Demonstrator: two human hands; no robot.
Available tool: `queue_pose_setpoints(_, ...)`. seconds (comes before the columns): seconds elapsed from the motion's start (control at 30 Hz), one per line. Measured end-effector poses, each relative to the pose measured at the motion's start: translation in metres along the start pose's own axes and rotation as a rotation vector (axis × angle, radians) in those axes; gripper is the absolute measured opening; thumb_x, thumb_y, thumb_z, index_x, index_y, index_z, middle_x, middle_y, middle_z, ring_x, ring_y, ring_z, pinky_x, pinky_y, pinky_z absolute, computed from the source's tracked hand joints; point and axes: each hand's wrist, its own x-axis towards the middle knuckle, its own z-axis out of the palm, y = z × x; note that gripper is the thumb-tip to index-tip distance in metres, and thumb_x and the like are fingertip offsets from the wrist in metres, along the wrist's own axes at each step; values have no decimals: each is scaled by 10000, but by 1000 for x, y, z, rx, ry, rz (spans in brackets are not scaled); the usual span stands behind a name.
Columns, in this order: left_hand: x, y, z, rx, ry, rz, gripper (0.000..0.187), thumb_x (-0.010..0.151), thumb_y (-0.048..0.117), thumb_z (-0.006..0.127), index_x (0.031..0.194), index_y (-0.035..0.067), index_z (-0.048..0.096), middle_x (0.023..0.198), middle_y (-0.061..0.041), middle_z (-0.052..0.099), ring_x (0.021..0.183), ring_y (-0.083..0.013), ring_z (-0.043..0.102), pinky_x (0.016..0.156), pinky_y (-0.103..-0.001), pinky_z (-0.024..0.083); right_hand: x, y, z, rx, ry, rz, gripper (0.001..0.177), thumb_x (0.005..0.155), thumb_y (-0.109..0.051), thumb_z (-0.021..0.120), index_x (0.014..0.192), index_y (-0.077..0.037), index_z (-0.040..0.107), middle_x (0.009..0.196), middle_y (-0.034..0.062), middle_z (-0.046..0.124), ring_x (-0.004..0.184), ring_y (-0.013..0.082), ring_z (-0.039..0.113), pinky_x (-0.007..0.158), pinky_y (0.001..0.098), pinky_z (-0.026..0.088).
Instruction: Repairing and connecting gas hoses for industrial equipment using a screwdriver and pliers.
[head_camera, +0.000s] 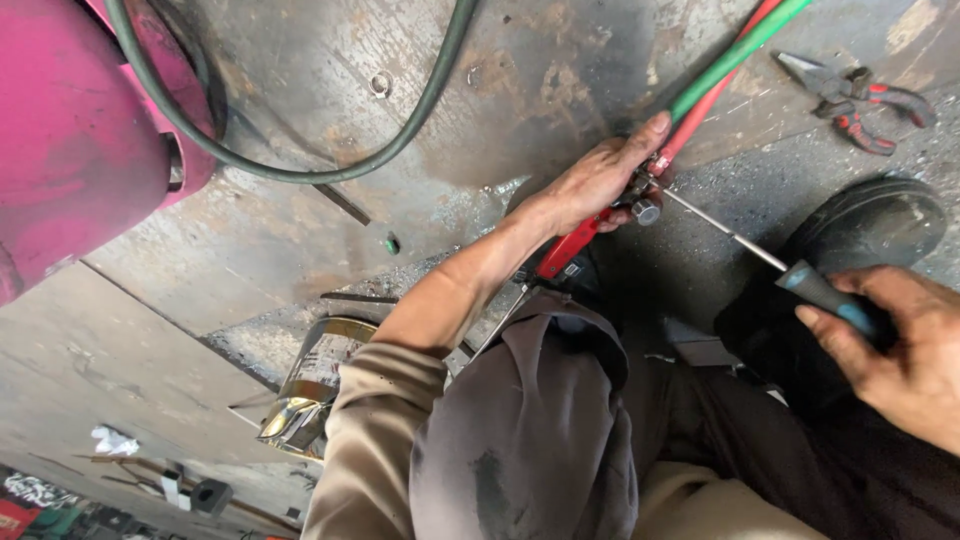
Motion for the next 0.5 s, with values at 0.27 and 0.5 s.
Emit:
queue_pose_setpoints(0.27, 0, 0, 0, 32, 18, 42, 890, 812, 876, 344, 881, 49, 664, 668, -25, 660, 421, -94, 515, 343, -292, 436, -1, 71, 22, 825, -323, 602, 230, 937, -104, 791, 1007, 13, 606, 759, 183, 727, 396, 180, 458, 329, 329, 302)
queue_pose_setpoints(0.5, -3, 9, 4, 76, 44, 30, 905, 760, 902, 357, 901, 66, 674, 662, -39, 632, 413, -106, 531, 347, -311, 448, 9, 26, 8, 387, -48, 117, 277, 963, -117, 773, 1211, -30, 686, 880, 149, 706, 583, 175, 574, 526, 301, 449)
